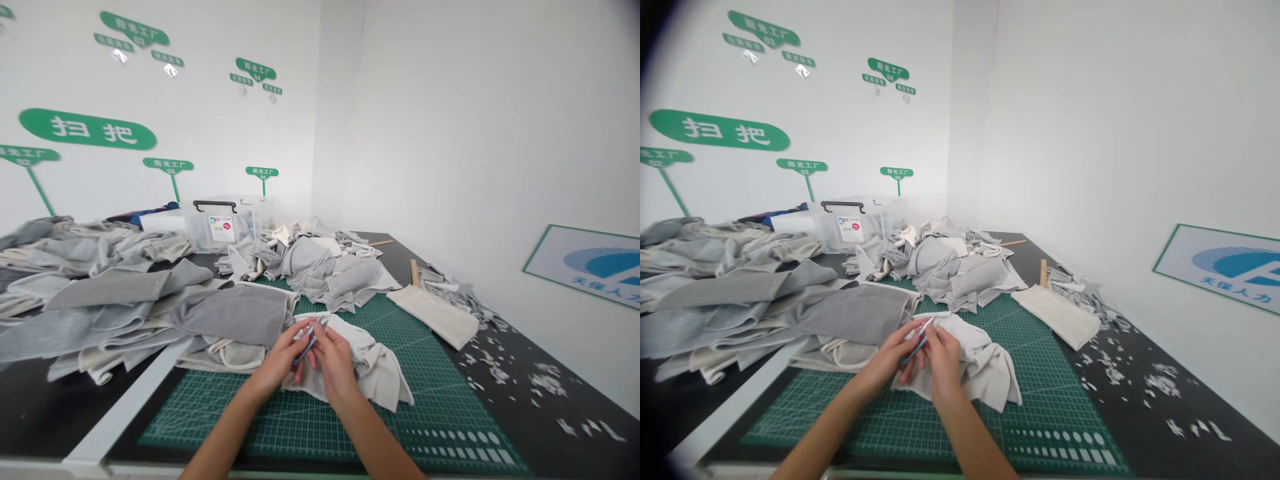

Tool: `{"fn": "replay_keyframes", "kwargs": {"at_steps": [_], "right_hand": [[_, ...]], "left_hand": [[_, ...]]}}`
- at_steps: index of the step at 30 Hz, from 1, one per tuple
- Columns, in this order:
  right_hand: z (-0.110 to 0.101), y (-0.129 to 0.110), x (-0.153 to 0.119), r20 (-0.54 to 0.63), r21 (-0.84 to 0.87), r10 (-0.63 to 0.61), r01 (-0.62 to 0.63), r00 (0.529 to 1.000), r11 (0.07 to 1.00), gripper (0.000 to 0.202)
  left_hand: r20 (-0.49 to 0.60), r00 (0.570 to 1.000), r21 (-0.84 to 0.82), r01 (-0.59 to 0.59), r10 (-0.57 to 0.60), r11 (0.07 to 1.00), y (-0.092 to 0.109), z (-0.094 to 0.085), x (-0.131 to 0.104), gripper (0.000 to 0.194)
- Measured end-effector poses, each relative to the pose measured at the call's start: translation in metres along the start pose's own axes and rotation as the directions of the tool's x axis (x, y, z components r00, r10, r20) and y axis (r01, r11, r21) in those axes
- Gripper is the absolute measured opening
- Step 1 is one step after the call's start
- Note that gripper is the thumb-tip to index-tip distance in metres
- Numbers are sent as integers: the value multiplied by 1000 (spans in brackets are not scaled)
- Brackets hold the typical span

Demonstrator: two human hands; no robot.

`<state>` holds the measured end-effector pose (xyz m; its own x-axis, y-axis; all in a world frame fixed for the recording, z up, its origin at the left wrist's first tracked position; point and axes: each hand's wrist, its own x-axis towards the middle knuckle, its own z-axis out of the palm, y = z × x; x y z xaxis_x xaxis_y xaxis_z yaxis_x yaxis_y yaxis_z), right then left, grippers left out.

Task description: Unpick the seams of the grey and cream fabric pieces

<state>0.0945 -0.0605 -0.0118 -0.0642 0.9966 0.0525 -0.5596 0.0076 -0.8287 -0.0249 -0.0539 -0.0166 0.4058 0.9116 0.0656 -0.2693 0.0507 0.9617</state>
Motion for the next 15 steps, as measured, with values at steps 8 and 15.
{"fn": "replay_keyframes", "kwargs": {"at_steps": [8,15], "right_hand": [[-4,-18,-10,-31,-67,93,-95,995,993,35],[-20,-14,-18,-135,-114,198,-214,971,970,39]], "left_hand": [[-136,980,512,-55,144,857,6,0,-21,46],[-115,936,761,-133,334,635,3,3,-35,41]]}}
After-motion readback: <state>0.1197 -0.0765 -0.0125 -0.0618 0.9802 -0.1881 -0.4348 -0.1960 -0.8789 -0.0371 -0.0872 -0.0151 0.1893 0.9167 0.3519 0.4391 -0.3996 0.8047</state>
